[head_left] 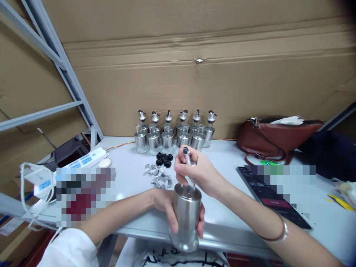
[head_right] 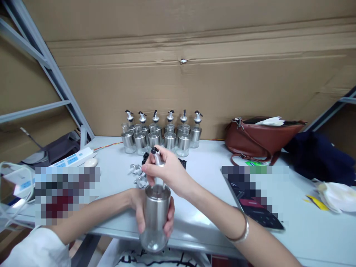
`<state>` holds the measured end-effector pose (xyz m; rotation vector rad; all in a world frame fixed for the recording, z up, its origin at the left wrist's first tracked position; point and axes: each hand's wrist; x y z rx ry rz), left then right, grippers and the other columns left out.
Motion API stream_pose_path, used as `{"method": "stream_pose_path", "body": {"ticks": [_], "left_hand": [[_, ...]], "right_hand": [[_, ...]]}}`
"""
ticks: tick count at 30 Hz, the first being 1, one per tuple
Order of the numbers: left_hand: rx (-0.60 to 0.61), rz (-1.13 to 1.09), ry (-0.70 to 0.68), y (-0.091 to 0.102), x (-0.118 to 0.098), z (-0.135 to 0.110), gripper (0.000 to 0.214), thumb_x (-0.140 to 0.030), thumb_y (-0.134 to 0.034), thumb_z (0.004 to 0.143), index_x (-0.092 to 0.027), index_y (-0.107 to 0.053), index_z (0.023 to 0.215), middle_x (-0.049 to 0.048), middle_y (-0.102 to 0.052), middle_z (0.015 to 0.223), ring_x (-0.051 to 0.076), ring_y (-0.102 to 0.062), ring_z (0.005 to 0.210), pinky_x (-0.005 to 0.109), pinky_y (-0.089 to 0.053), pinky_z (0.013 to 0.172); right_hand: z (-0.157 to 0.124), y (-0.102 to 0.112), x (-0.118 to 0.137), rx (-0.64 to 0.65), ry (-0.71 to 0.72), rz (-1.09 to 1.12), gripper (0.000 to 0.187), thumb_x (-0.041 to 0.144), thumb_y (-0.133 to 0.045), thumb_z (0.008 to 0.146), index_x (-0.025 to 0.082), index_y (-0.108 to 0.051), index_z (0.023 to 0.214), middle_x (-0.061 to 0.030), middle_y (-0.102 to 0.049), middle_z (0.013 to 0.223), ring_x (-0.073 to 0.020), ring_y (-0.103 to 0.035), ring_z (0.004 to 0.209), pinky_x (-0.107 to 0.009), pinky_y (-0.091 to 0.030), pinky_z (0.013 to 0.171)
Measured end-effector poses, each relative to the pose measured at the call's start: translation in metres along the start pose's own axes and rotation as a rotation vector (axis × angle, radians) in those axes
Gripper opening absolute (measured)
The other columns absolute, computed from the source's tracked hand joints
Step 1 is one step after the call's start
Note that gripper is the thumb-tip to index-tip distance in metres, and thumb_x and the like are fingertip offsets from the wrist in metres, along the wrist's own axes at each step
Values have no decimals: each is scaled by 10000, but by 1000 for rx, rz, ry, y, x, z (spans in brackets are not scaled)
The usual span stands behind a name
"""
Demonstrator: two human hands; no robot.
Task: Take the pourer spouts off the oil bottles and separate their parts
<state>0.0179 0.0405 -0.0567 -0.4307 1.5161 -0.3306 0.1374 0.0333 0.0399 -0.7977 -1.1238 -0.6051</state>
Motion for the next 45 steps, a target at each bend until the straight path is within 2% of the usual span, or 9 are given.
{"method": "stream_pose_path", "body": {"ticks": [4,9,16,20,23,27,34,40,45], "left_hand": [[341,-52,159,11,11,12,609,73,-778,272,-180,-614,803,-7,-708,751,218,-682,774,410,-518,826],[455,71,189,7,10,19,514,-99,-837,360,-154,-643,833,22,-717,798,254,-703,797,412,-565,769],[401,6,159,15,12,14,555,2,-819,300,-169,-638,796,8,-715,740,230,-700,762,398,-556,793],[402,43,174,19,15,11,570,21,-819,313,-151,-651,830,36,-720,794,238,-689,828,410,-535,838],[348,-16,179,20,16,9,629,76,-797,292,-163,-638,852,20,-718,801,224,-682,831,413,-520,867],[403,-41,124,22,19,8,720,112,-783,291,-177,-623,931,15,-717,866,216,-680,873,388,-510,879],[383,-27,169,23,19,8,723,109,-787,287,-176,-605,926,19,-707,919,229,-684,878,374,-510,854],[485,-98,-39,22,25,8,829,121,-776,349,-197,-580,1089,39,-689,1045,200,-653,1002,297,-487,853],[295,-197,-84,18,19,4,818,37,-790,423,-194,-560,1173,81,-622,1203,218,-602,1108,354,-401,976]], "right_hand": [[-2,0,-10,350,-101,349,360,250,-736,721,201,-380,701,119,-512,524,-35,-463,361,-183,-400,421],[-7,3,-10,665,-232,360,384,288,-751,717,199,-380,669,104,-508,497,-45,-483,370,-207,-457,472],[-4,-14,-5,147,-92,417,385,459,-609,824,210,-364,662,120,-399,489,-27,-351,343,-224,-454,538],[3,5,16,-122,79,257,345,482,-540,849,224,-382,683,94,-404,548,-48,-368,380,-248,-469,558],[-1,26,39,55,138,-247,228,381,-568,848,216,-487,713,62,-504,554,-70,-461,428,-223,-426,494],[-12,35,58,479,-140,-876,112,252,-562,845,172,-635,872,31,-574,568,-76,-521,429,-183,-376,401],[-8,29,52,527,-32,-886,87,251,-598,830,170,-615,859,18,-635,686,-78,-537,568,-182,-410,512],[1,49,46,632,-102,-767,333,440,-750,674,129,-652,744,3,-618,643,-72,-495,535,-192,-398,503],[1,59,55,562,-55,-833,269,392,-677,769,124,-665,779,-28,-648,675,-78,-519,524,-201,-405,488]]}}
Point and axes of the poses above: each hand's wrist, its own z-axis towards the middle knuckle, its own y-axis out of the back of the hand, x = y × z
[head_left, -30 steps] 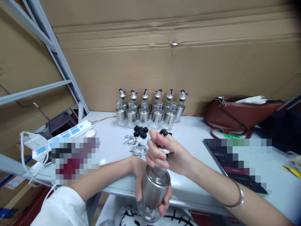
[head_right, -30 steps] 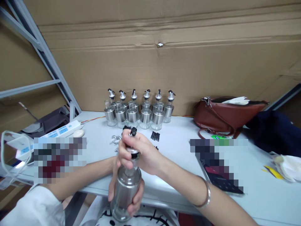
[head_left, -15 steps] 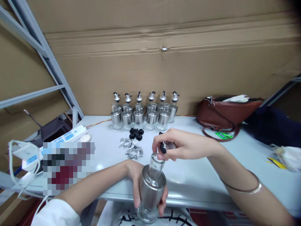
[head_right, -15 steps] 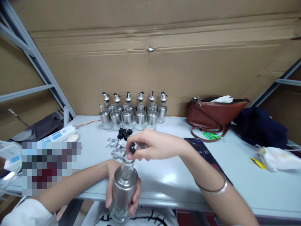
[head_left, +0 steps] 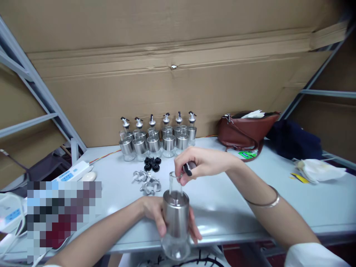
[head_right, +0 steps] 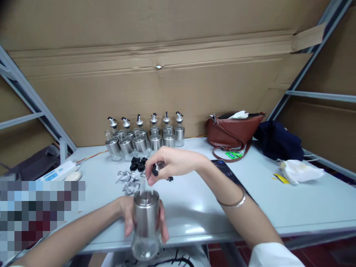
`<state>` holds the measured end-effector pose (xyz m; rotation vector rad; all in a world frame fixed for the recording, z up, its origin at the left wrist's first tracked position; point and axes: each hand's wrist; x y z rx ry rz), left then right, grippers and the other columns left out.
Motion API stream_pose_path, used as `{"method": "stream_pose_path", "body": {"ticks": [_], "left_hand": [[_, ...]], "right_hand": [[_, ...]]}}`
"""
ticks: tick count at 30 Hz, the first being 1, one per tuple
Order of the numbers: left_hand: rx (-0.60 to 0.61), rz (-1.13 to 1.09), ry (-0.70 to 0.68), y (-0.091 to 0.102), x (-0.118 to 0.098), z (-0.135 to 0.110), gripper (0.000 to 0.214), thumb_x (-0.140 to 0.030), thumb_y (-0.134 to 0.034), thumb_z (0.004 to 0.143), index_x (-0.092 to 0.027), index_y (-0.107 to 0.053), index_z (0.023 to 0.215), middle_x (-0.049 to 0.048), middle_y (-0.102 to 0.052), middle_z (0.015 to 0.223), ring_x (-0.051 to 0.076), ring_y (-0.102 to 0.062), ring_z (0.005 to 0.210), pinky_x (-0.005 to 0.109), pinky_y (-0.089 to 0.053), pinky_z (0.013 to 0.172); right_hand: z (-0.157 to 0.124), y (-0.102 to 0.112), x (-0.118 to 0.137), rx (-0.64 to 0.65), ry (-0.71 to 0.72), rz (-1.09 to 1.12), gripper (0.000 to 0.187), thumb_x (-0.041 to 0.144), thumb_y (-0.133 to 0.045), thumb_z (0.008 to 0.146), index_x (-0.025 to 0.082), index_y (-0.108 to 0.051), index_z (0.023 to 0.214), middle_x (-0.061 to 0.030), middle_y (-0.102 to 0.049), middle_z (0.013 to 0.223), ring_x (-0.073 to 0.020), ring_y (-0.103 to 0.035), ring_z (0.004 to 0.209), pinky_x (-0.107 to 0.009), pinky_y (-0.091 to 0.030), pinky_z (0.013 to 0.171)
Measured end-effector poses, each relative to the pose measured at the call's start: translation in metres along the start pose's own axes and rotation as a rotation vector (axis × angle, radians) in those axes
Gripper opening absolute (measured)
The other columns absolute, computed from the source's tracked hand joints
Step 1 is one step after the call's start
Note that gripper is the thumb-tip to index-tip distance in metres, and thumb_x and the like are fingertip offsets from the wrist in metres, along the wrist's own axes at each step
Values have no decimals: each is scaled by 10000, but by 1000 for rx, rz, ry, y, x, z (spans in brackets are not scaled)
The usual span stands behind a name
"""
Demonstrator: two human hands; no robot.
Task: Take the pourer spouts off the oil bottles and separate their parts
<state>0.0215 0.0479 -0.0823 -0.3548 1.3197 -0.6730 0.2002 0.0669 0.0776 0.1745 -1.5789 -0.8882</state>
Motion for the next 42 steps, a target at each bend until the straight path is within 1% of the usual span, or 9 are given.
{"method": "stream_pose_path", "body": {"ticks": [4,7,11,17,23,31,37,39,42], "left_hand": [[-70,49,143,-6,-5,-1,933,51,-784,403,-241,-505,1244,59,-557,1268,229,-586,1122,385,-365,995],[-177,84,181,-10,-4,-1,712,-53,-777,542,-197,-535,1196,74,-587,1190,216,-615,1058,393,-376,971],[-306,-3,103,-11,0,0,459,-193,-681,730,-155,-541,1166,94,-609,1113,204,-645,974,393,-429,886],[-326,-9,112,-11,0,0,439,-193,-664,736,-153,-543,1156,92,-609,1101,202,-645,974,385,-436,868],[-302,-13,102,-14,-2,1,427,-170,-614,746,-147,-532,1164,97,-594,1111,215,-637,968,414,-406,892],[-323,-9,102,-15,-3,1,359,-195,-618,732,-136,-552,1080,97,-598,1071,225,-633,959,430,-406,876],[-516,-34,56,-20,-9,5,369,-298,-620,791,-165,-508,1117,100,-604,1025,231,-632,908,462,-425,825],[-586,-30,13,-21,-10,6,363,-317,-616,805,-176,-505,1119,93,-606,1013,228,-626,901,465,-423,826],[-647,-33,-70,-20,-11,6,412,-335,-653,774,-180,-510,1128,85,-606,1008,227,-622,884,459,-426,815]], "right_hand": [[-15,22,-5,-350,94,132,241,379,-689,761,152,-615,725,19,-576,609,-61,-472,482,-196,-365,457],[-30,42,-16,-694,187,224,271,406,-704,744,171,-577,701,39,-536,571,-58,-421,451,-211,-330,453],[-44,59,-28,-932,14,32,222,369,-671,760,186,-563,696,50,-490,536,-79,-412,470,-235,-341,501],[-34,64,-52,-875,-379,-686,138,272,-592,777,153,-661,774,-48,-639,710,-164,-537,657,-271,-375,617],[-27,72,-90,-837,-525,-841,197,149,-528,775,125,-697,874,-98,-693,796,-200,-592,718,-277,-397,667],[-23,73,-121,-988,-406,-864,154,207,-569,794,146,-696,856,-84,-678,761,-191,-581,689,-280,-410,663],[-9,46,-95,-1263,-159,-725,196,297,-533,860,169,-678,888,-86,-674,874,-197,-598,797,-309,-440,752],[-1,19,-82,-1240,-23,-644,242,355,-513,881,185,-685,883,-78,-628,899,-205,-575,888,-338,-437,813],[11,-26,-69,-970,49,-423,306,419,-501,881,183,-696,866,-46,-527,806,-167,-534,745,-313,-454,693]]}}
Point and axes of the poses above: each hand's wrist, its own z-axis towards the middle knuckle, its own y-axis out of the back of the hand, x = y × z
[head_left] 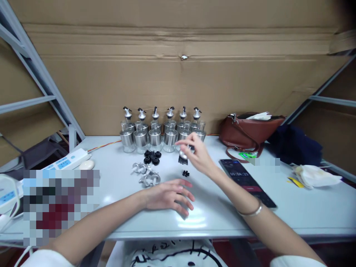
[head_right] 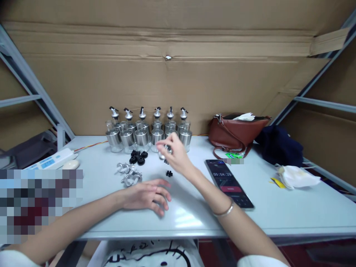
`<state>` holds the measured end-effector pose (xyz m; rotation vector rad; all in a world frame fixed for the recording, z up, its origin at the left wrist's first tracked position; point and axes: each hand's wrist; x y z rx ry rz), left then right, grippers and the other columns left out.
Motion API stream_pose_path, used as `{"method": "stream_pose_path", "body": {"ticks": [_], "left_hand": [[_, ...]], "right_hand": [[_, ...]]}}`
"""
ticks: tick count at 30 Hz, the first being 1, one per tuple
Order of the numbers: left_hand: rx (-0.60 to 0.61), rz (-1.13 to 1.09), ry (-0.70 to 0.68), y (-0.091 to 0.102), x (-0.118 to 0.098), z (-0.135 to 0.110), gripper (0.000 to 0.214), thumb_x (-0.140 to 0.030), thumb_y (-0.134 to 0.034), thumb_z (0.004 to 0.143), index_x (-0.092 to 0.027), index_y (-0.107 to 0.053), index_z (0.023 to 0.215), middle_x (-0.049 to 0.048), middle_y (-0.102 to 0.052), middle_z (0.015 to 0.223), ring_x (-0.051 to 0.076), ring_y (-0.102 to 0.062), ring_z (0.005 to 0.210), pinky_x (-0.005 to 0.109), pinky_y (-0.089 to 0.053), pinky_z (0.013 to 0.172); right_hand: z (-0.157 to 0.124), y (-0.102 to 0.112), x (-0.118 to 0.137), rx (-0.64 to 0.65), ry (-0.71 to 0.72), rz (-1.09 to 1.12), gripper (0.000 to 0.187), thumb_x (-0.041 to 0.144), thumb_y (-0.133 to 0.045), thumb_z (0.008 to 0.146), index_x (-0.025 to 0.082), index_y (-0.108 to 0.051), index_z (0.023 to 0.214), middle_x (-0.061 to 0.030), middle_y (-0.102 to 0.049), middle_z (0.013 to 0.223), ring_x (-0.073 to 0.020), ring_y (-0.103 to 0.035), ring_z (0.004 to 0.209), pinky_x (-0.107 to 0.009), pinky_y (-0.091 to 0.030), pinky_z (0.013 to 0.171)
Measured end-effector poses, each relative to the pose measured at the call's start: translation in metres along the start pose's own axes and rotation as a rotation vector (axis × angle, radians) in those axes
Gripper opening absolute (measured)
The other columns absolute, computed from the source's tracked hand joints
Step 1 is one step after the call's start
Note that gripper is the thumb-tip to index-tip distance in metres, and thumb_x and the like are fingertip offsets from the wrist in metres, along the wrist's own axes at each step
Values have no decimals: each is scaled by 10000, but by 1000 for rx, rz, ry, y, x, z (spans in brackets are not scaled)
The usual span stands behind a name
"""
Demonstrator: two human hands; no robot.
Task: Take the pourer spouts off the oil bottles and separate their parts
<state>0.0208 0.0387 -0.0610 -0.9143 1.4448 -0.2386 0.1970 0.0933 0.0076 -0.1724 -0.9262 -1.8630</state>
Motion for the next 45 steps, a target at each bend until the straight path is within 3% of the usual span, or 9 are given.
{"method": "stream_pose_path", "body": {"ticks": [2,4,8,12,21,26,29,34,45], "left_hand": [[-9,-12,-32,2,1,1,441,-339,-677,744,-170,-526,1124,82,-608,998,226,-621,873,443,-429,801],[6,-12,-46,4,1,1,442,-334,-687,727,-160,-544,1107,76,-616,966,220,-620,860,427,-430,789],[53,-30,-41,7,3,2,426,-340,-691,724,-139,-565,1078,56,-630,882,201,-615,848,411,-415,812],[34,-18,-33,9,2,1,425,-345,-702,715,-127,-585,1060,45,-641,839,200,-630,808,404,-424,796],[-44,60,-45,4,2,1,517,-569,-703,682,-92,-638,869,-21,-567,562,129,-588,588,315,-474,695],[-117,183,-43,-3,1,1,366,-436,-749,688,-138,-549,613,-94,-406,394,69,-472,405,307,-497,692],[-124,310,-67,-8,0,0,468,-445,-700,728,-167,-445,452,-85,-364,357,69,-459,386,327,-509,728],[-119,464,-16,-14,-6,-2,482,-398,-660,761,-190,-397,415,-82,-361,336,63,-436,394,338,-521,783],[-132,426,12,-12,-5,-1,374,-386,-680,745,-178,-468,518,-100,-364,389,82,-466,434,367,-521,801]], "right_hand": [[-14,-14,11,270,-103,210,277,417,-537,863,180,-674,906,-17,-522,751,-137,-528,665,-281,-449,630],[-22,-20,14,416,-259,423,239,381,-611,815,180,-632,943,-3,-559,763,-118,-550,649,-255,-455,601],[-27,-18,5,537,-454,698,249,294,-741,681,168,-579,823,11,-616,760,-100,-589,631,-230,-475,585],[-30,-11,-2,673,-500,746,221,321,-740,692,154,-618,772,28,-618,638,-78,-536,488,-214,-435,480],[-31,-14,1,701,-282,654,194,288,-674,774,170,-734,916,-42,-692,889,-131,-634,784,-264,-499,726],[-36,-15,6,607,-77,360,325,337,-635,809,159,-674,1079,-52,-683,883,-151,-626,779,-274,-474,704],[-38,-15,9,438,154,94,348,431,-598,824,133,-665,989,-49,-650,779,-163,-585,735,-292,-437,710],[-37,-12,8,421,397,-134,462,561,-472,870,139,-657,835,-46,-613,679,-153,-517,626,-279,-369,627],[-43,-16,12,331,621,-495,466,440,-326,961,201,-551,630,-19,-498,550,-152,-421,544,-302,-285,556]]}}
Point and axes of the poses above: each hand's wrist, its own z-axis towards the middle knuckle, its own y-axis out of the back of the hand, x = y × z
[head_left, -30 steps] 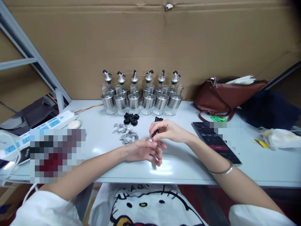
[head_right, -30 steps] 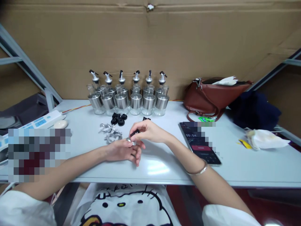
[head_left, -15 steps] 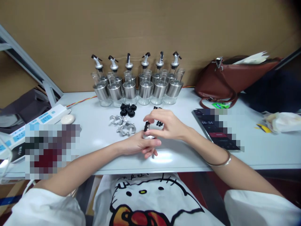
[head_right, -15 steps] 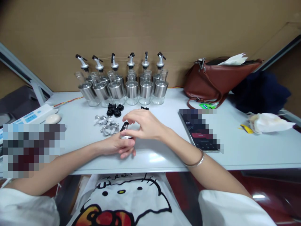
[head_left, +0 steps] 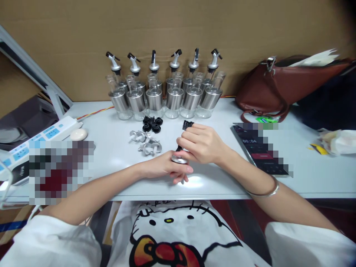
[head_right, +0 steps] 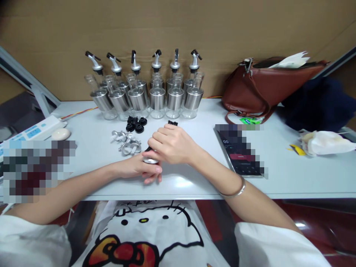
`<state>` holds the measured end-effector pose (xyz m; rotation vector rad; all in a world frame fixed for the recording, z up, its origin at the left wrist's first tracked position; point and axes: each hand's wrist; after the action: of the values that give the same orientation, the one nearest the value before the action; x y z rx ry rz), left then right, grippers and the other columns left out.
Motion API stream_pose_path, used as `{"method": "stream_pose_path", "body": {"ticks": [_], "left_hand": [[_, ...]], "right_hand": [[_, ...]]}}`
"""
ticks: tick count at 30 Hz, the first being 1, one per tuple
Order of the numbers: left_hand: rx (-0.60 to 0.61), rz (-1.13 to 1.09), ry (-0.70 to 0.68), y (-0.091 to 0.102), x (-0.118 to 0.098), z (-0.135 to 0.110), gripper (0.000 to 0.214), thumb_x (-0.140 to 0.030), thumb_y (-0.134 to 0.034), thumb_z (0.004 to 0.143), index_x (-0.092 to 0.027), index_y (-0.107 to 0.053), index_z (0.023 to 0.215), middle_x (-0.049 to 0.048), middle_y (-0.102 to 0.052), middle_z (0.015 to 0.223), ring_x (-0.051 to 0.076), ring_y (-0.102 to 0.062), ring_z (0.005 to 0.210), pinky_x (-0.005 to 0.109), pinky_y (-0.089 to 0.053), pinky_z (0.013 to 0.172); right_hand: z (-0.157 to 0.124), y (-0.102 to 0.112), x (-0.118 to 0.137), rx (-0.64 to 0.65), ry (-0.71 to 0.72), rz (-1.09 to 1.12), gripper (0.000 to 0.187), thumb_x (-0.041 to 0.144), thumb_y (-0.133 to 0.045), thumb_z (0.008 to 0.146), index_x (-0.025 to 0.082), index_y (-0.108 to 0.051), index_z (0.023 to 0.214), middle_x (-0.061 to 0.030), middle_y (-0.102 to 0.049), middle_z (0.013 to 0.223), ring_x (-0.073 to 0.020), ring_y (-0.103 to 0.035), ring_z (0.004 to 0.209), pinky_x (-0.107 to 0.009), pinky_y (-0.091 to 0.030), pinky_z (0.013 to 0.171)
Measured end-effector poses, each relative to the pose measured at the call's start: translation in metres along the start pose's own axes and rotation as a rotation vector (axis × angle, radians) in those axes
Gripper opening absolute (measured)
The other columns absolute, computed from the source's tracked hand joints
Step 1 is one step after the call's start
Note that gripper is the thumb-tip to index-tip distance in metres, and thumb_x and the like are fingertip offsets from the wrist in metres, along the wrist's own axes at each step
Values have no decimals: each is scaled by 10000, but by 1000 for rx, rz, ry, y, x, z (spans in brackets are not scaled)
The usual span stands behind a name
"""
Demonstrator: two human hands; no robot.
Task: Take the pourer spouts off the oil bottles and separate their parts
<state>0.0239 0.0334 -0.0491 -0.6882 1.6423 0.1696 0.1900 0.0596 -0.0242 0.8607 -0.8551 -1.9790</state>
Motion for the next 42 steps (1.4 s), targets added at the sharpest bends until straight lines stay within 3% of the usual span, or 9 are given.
{"method": "stream_pose_path", "body": {"ticks": [5,13,19,25,28,31,35,39,42], "left_hand": [[12,-68,-10,1,3,1,324,-384,-696,725,-156,-529,567,-61,-485,452,101,-519,491,365,-507,753],[-11,-10,-46,1,5,0,327,-356,-629,790,-161,-484,571,-69,-452,465,95,-520,509,339,-495,732],[-24,174,-16,-5,-2,-2,294,-289,-700,734,-174,-435,677,-66,-535,511,72,-499,488,242,-413,560],[-2,-37,-33,-1,3,1,306,-325,-701,756,-177,-434,743,-60,-551,526,97,-577,563,293,-471,679],[1,-168,-44,1,7,2,310,-306,-727,735,-170,-447,739,-74,-520,541,96,-576,555,327,-485,713],[0,-262,-41,3,9,3,309,-280,-740,722,-164,-453,728,-69,-516,566,105,-586,565,341,-491,723],[-23,-306,-35,3,9,3,295,-230,-747,710,-158,-461,731,-42,-564,615,110,-595,583,340,-495,725],[-41,-291,-20,3,9,3,303,-225,-755,698,-156,-461,720,-29,-577,625,118,-604,589,336,-498,715],[-56,-280,-12,3,8,4,304,-228,-758,696,-155,-464,722,-23,-584,630,119,-608,594,334,-498,718]], "right_hand": [[-2,-8,2,13,-35,97,486,362,-277,976,195,-529,594,-21,-501,543,-141,-393,516,-293,-294,556],[0,-11,4,31,-93,230,448,305,-301,946,190,-490,557,-6,-470,493,-124,-350,464,-284,-298,537],[4,-3,12,-113,-500,671,464,315,-217,982,197,-439,592,27,-453,514,-79,-391,444,-229,-313,503],[-3,-6,-28,-153,-823,609,168,312,-465,895,184,-574,883,24,-485,623,-115,-442,561,-233,-349,563],[-16,-10,-57,-5,-847,445,181,155,-465,822,174,-643,848,-24,-549,724,-146,-498,668,-263,-378,661],[-29,-10,-72,151,-899,378,213,86,-510,735,166,-639,885,-18,-583,696,-144,-511,623,-254,-381,632],[-37,-9,-76,261,-919,200,236,23,-533,658,156,-623,830,-20,-615,664,-147,-523,603,-234,-363,582],[-42,-16,-77,408,-822,93,253,9,-486,668,155,-674,753,-56,-674,729,-173,-586,686,-244,-388,630],[-46,-25,-78,466,-751,102,292,13,-475,689,146,-705,809,-80,-702,801,-193,-618,754,-254,-410,677]]}}
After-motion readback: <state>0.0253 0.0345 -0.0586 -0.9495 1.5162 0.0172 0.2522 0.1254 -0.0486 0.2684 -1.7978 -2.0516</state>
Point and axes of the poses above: each hand's wrist, its own z-axis towards the middle knuckle, its own y-axis out of the back of the hand, x = y × z
